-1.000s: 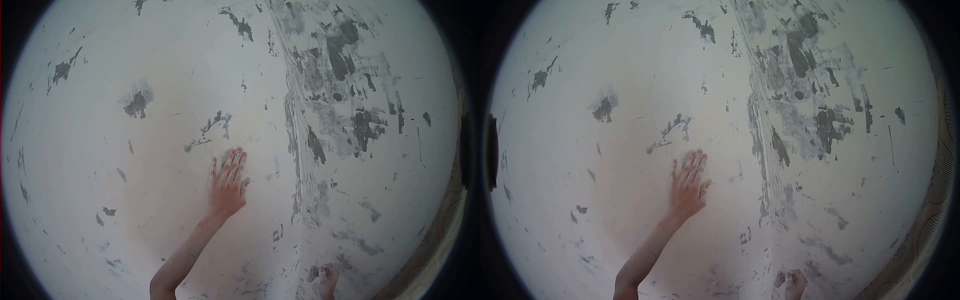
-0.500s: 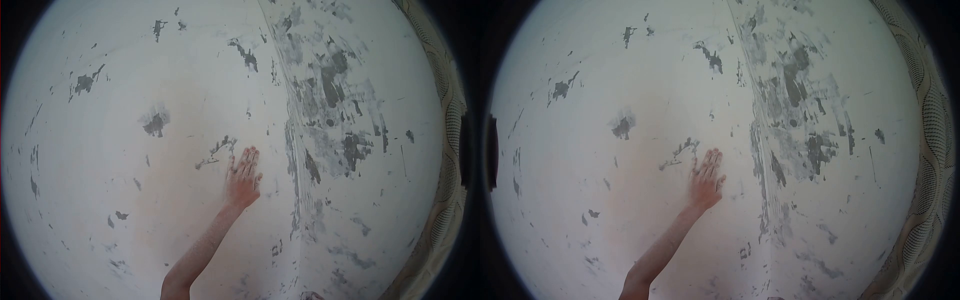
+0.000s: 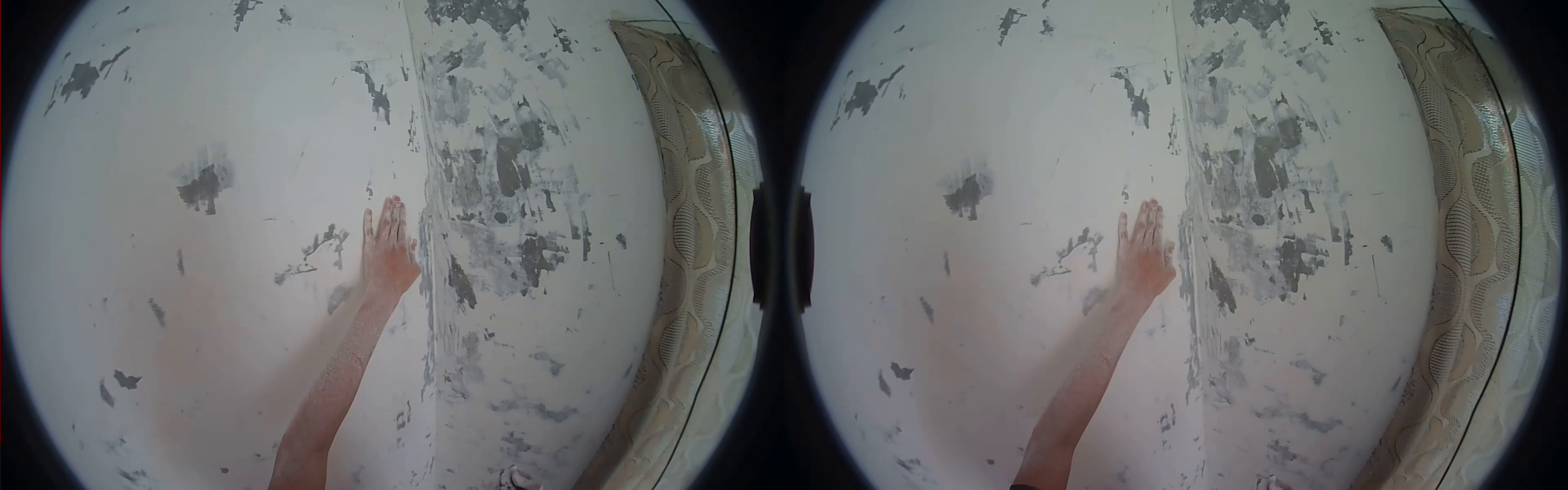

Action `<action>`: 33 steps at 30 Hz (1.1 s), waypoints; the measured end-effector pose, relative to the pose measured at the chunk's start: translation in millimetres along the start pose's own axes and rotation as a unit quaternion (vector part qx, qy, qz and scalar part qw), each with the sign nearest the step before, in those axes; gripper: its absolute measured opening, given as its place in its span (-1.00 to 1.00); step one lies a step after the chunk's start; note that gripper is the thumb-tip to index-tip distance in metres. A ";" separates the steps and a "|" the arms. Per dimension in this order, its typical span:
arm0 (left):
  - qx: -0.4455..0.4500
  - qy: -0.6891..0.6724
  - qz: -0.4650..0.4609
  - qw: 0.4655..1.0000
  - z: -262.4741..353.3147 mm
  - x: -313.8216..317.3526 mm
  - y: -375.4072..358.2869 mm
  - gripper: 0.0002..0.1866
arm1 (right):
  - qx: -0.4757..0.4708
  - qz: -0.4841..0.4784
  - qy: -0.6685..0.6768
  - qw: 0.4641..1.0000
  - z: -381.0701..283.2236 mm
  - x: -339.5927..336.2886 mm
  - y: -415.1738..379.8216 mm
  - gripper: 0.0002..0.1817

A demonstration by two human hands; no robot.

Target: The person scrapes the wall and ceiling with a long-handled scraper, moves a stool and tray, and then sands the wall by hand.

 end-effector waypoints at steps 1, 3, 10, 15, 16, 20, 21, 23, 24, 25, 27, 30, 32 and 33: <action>-0.012 -0.018 0.001 1.000 0.3 2.8 -1.6 -0.26 | -0.006 0.014 0.000 1.000 -10.0 10.8 -6.8 -0.81; -0.018 -0.047 0.001 0.999 4.5 8.3 -6.5 -0.25 | -0.138 0.131 -0.110 0.975 -49.7 26.5 -24.4 -0.77; -0.047 -0.171 0.045 0.983 16.3 22.8 -39.2 -0.21 | -0.417 0.204 -0.225 0.856 -153.3 71.3 -36.9 -0.84; -0.046 -0.209 0.028 0.976 23.9 24.7 -64.3 -0.19 | -0.529 0.212 -0.362 0.737 -218.8 162.3 -8.8 -0.87; -0.041 -0.203 0.012 0.978 24.9 26.3 -68.8 -0.19 | -0.549 0.230 -0.374 0.711 -227.7 171.6 7.8 -0.87; -0.013 -0.141 -0.017 0.990 18.9 30.6 -66.8 -0.20 | -0.552 0.247 -0.420 0.676 -255.6 206.5 71.5 -0.86; -0.014 -0.139 -0.017 0.990 13.6 27.9 -60.4 -0.20 | -0.552 0.223 -0.368 0.715 -259.9 204.1 90.7 -0.84; -0.008 -0.107 0.010 0.994 1.6 12.8 -39.7 -0.23 | -0.549 0.195 -0.311 0.751 -266.3 208.6 111.4 -0.79; -0.008 -0.103 0.010 0.995 -3.0 7.8 -29.7 -0.23 | -0.574 0.189 -0.294 0.741 -269.7 213.6 113.3 -0.78; -0.005 -0.059 0.002 0.998 -6.0 4.0 -19.7 -0.24 | -0.597 0.183 -0.276 0.731 -272.8 218.4 114.6 -0.78; 0.002 -0.011 -0.011 1.000 -8.3 4.7 -5.3 -0.26 | -0.610 0.198 -0.315 0.700 -278.6 237.9 112.9 -0.78; 0.011 0.029 -0.010 0.999 -4.2 2.0 6.1 -0.27 | -0.611 0.202 -0.367 0.672 -292.2 250.3 122.1 -0.77; 0.005 0.074 -0.068 0.995 -2.9 8.3 7.8 -0.31 | -0.601 0.193 -0.375 0.679 -302.2 247.1 132.5 -0.76; 0.008 0.078 -0.070 0.994 -4.0 10.3 7.6 -0.31 | -0.608 0.180 -0.356 0.687 -307.1 243.3 136.0 -0.75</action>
Point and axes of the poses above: each hand's wrist, its own y-axis towards the middle knuckle, its own x-axis out of the palm, z = x × y, the point moved 8 cm from there along y, towards the middle knuckle, and after that the axes turned 7 degrees about -y, right-handed, at the moved point
